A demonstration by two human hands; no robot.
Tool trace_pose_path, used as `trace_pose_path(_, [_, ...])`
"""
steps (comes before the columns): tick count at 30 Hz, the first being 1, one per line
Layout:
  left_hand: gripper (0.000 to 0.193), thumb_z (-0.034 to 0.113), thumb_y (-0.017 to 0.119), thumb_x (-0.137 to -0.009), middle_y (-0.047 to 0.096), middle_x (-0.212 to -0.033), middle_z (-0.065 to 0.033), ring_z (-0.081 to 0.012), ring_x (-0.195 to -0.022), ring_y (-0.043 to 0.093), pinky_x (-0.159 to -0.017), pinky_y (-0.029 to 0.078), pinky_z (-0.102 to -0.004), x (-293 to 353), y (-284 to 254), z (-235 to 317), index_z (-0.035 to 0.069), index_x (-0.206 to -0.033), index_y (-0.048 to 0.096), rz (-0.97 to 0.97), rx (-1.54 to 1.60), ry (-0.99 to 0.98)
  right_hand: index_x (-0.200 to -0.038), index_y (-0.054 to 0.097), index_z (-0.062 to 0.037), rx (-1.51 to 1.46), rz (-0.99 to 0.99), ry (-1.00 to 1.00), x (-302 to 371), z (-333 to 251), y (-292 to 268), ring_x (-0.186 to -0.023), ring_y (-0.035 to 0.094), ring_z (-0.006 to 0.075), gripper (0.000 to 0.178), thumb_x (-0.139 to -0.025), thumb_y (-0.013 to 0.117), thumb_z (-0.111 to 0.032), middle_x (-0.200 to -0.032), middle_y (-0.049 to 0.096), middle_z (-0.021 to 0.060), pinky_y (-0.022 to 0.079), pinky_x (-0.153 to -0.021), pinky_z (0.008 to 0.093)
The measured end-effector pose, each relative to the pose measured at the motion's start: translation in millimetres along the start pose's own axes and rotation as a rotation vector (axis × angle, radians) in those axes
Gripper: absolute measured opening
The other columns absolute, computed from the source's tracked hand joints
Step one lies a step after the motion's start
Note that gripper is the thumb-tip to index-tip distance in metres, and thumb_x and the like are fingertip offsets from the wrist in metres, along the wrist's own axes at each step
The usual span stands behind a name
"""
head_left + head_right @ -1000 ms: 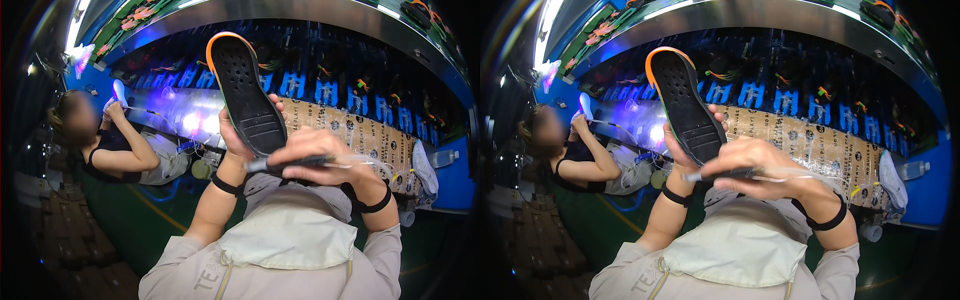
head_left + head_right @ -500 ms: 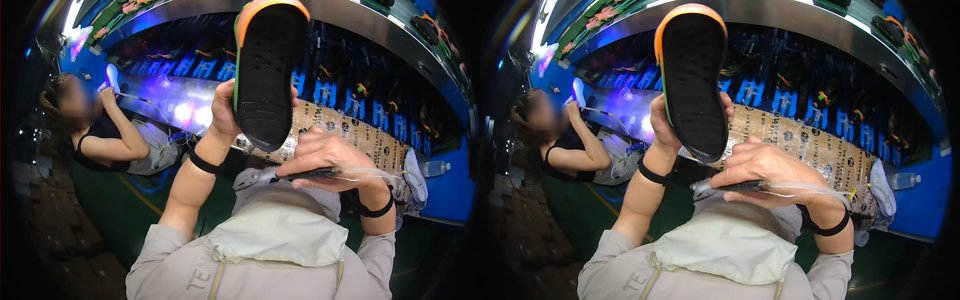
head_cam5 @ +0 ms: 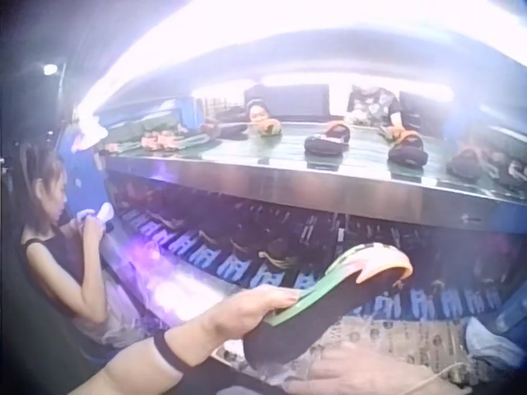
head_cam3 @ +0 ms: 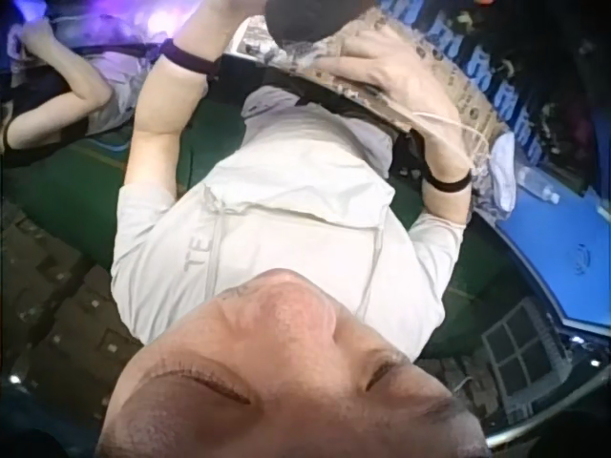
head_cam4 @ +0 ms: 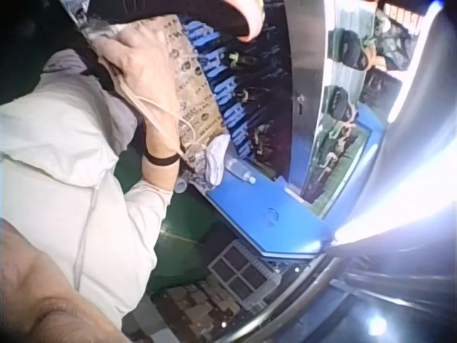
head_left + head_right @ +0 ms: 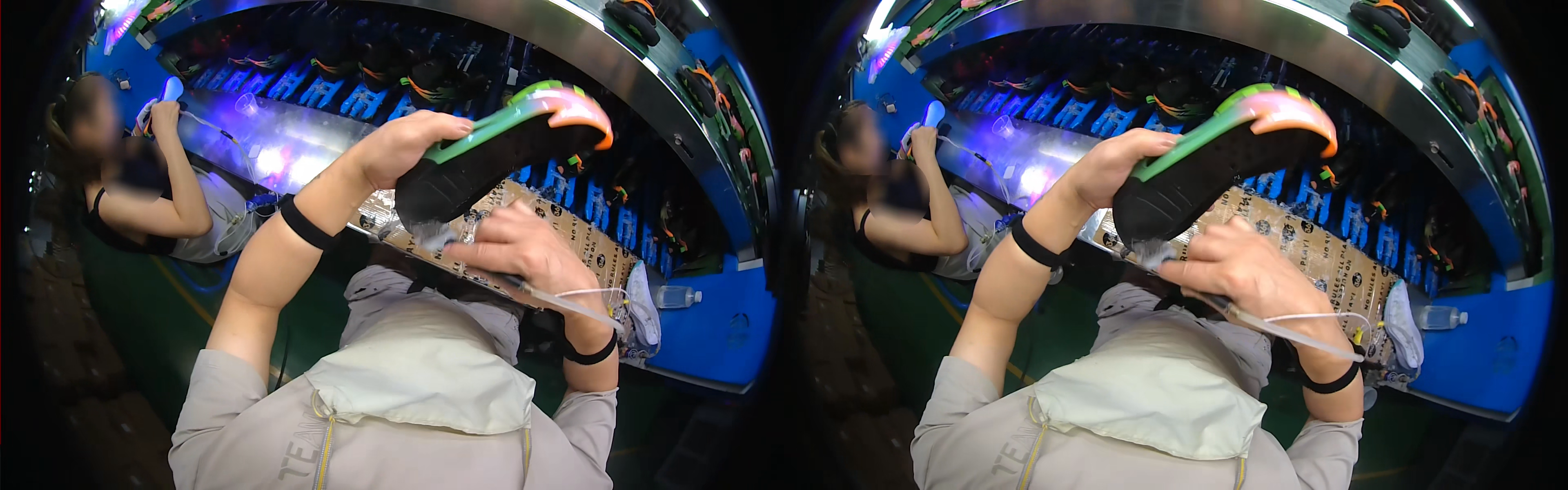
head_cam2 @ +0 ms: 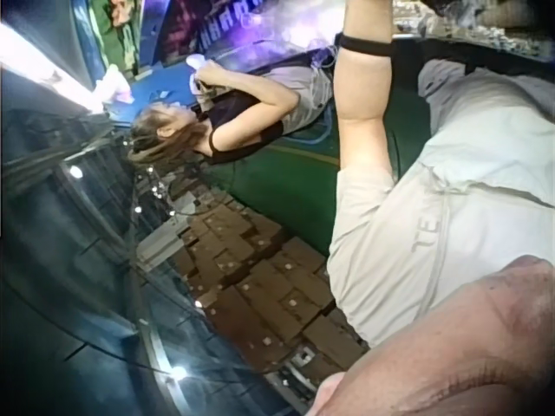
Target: The person applies adhesive to the edges and bottom surfaces of shoe soles using a specialized application tool connected to a hose, then places the soles onto a moving conveyor belt.
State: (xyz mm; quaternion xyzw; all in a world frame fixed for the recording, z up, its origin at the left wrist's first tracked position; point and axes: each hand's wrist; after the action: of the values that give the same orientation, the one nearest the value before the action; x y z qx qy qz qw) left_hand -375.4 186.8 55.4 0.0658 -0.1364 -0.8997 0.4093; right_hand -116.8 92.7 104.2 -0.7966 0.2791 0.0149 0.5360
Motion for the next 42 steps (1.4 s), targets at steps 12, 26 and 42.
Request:
trace_pose_path(12, [0.044,0.033,0.063,-0.108,0.079,-0.115,-0.0079,-0.0118,-0.098,0.071,-0.086,0.057,-0.0287,-11,12,11,-0.005,-0.125,0.077,0.043,-0.189,-0.176,-0.12,0.081,-0.0116,0.019,0.103,0.059,3,3,-3,-0.087,0.06,0.0264,0.039,-0.081,0.087,-0.013,-0.083,0.061,0.0037,0.045,-0.08,0.0421])
trace_pose_path(26, [0.063,0.038,0.029,-0.114,0.073,-0.135,-0.025,-0.035,-0.119,0.075,-0.107,0.06,-0.0497,20,22,-59,-0.006,-0.146,0.06,0.062,0.723,-0.015,-0.122,0.076,-0.0032,0.151,0.678,0.271,-3,35,28,-0.079,0.064,0.0286,0.035,-0.088,0.082,-0.001,-0.088,0.068,0.0112,0.051,-0.072,0.0399])
trace_pose_path(42, [0.072,0.043,0.024,-0.11,0.069,-0.138,-0.0298,-0.0416,-0.123,0.071,-0.111,0.057,-0.0532,45,34,-76,-0.007,-0.152,0.054,0.09,0.801,-0.052,-0.124,0.075,-0.0047,0.431,0.521,0.26,-14,50,39,-0.083,0.063,0.0274,0.038,-0.086,0.081,-0.006,-0.088,0.065,0.0077,0.047,-0.075,0.0417])
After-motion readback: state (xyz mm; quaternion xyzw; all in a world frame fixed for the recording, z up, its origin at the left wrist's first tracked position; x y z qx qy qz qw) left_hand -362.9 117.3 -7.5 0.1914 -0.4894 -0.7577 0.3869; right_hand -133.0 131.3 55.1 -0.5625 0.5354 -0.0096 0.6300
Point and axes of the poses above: each hand's wrist, its own x-axis away from the middle knuckle, its own y-axis out of the palm, z = x × y
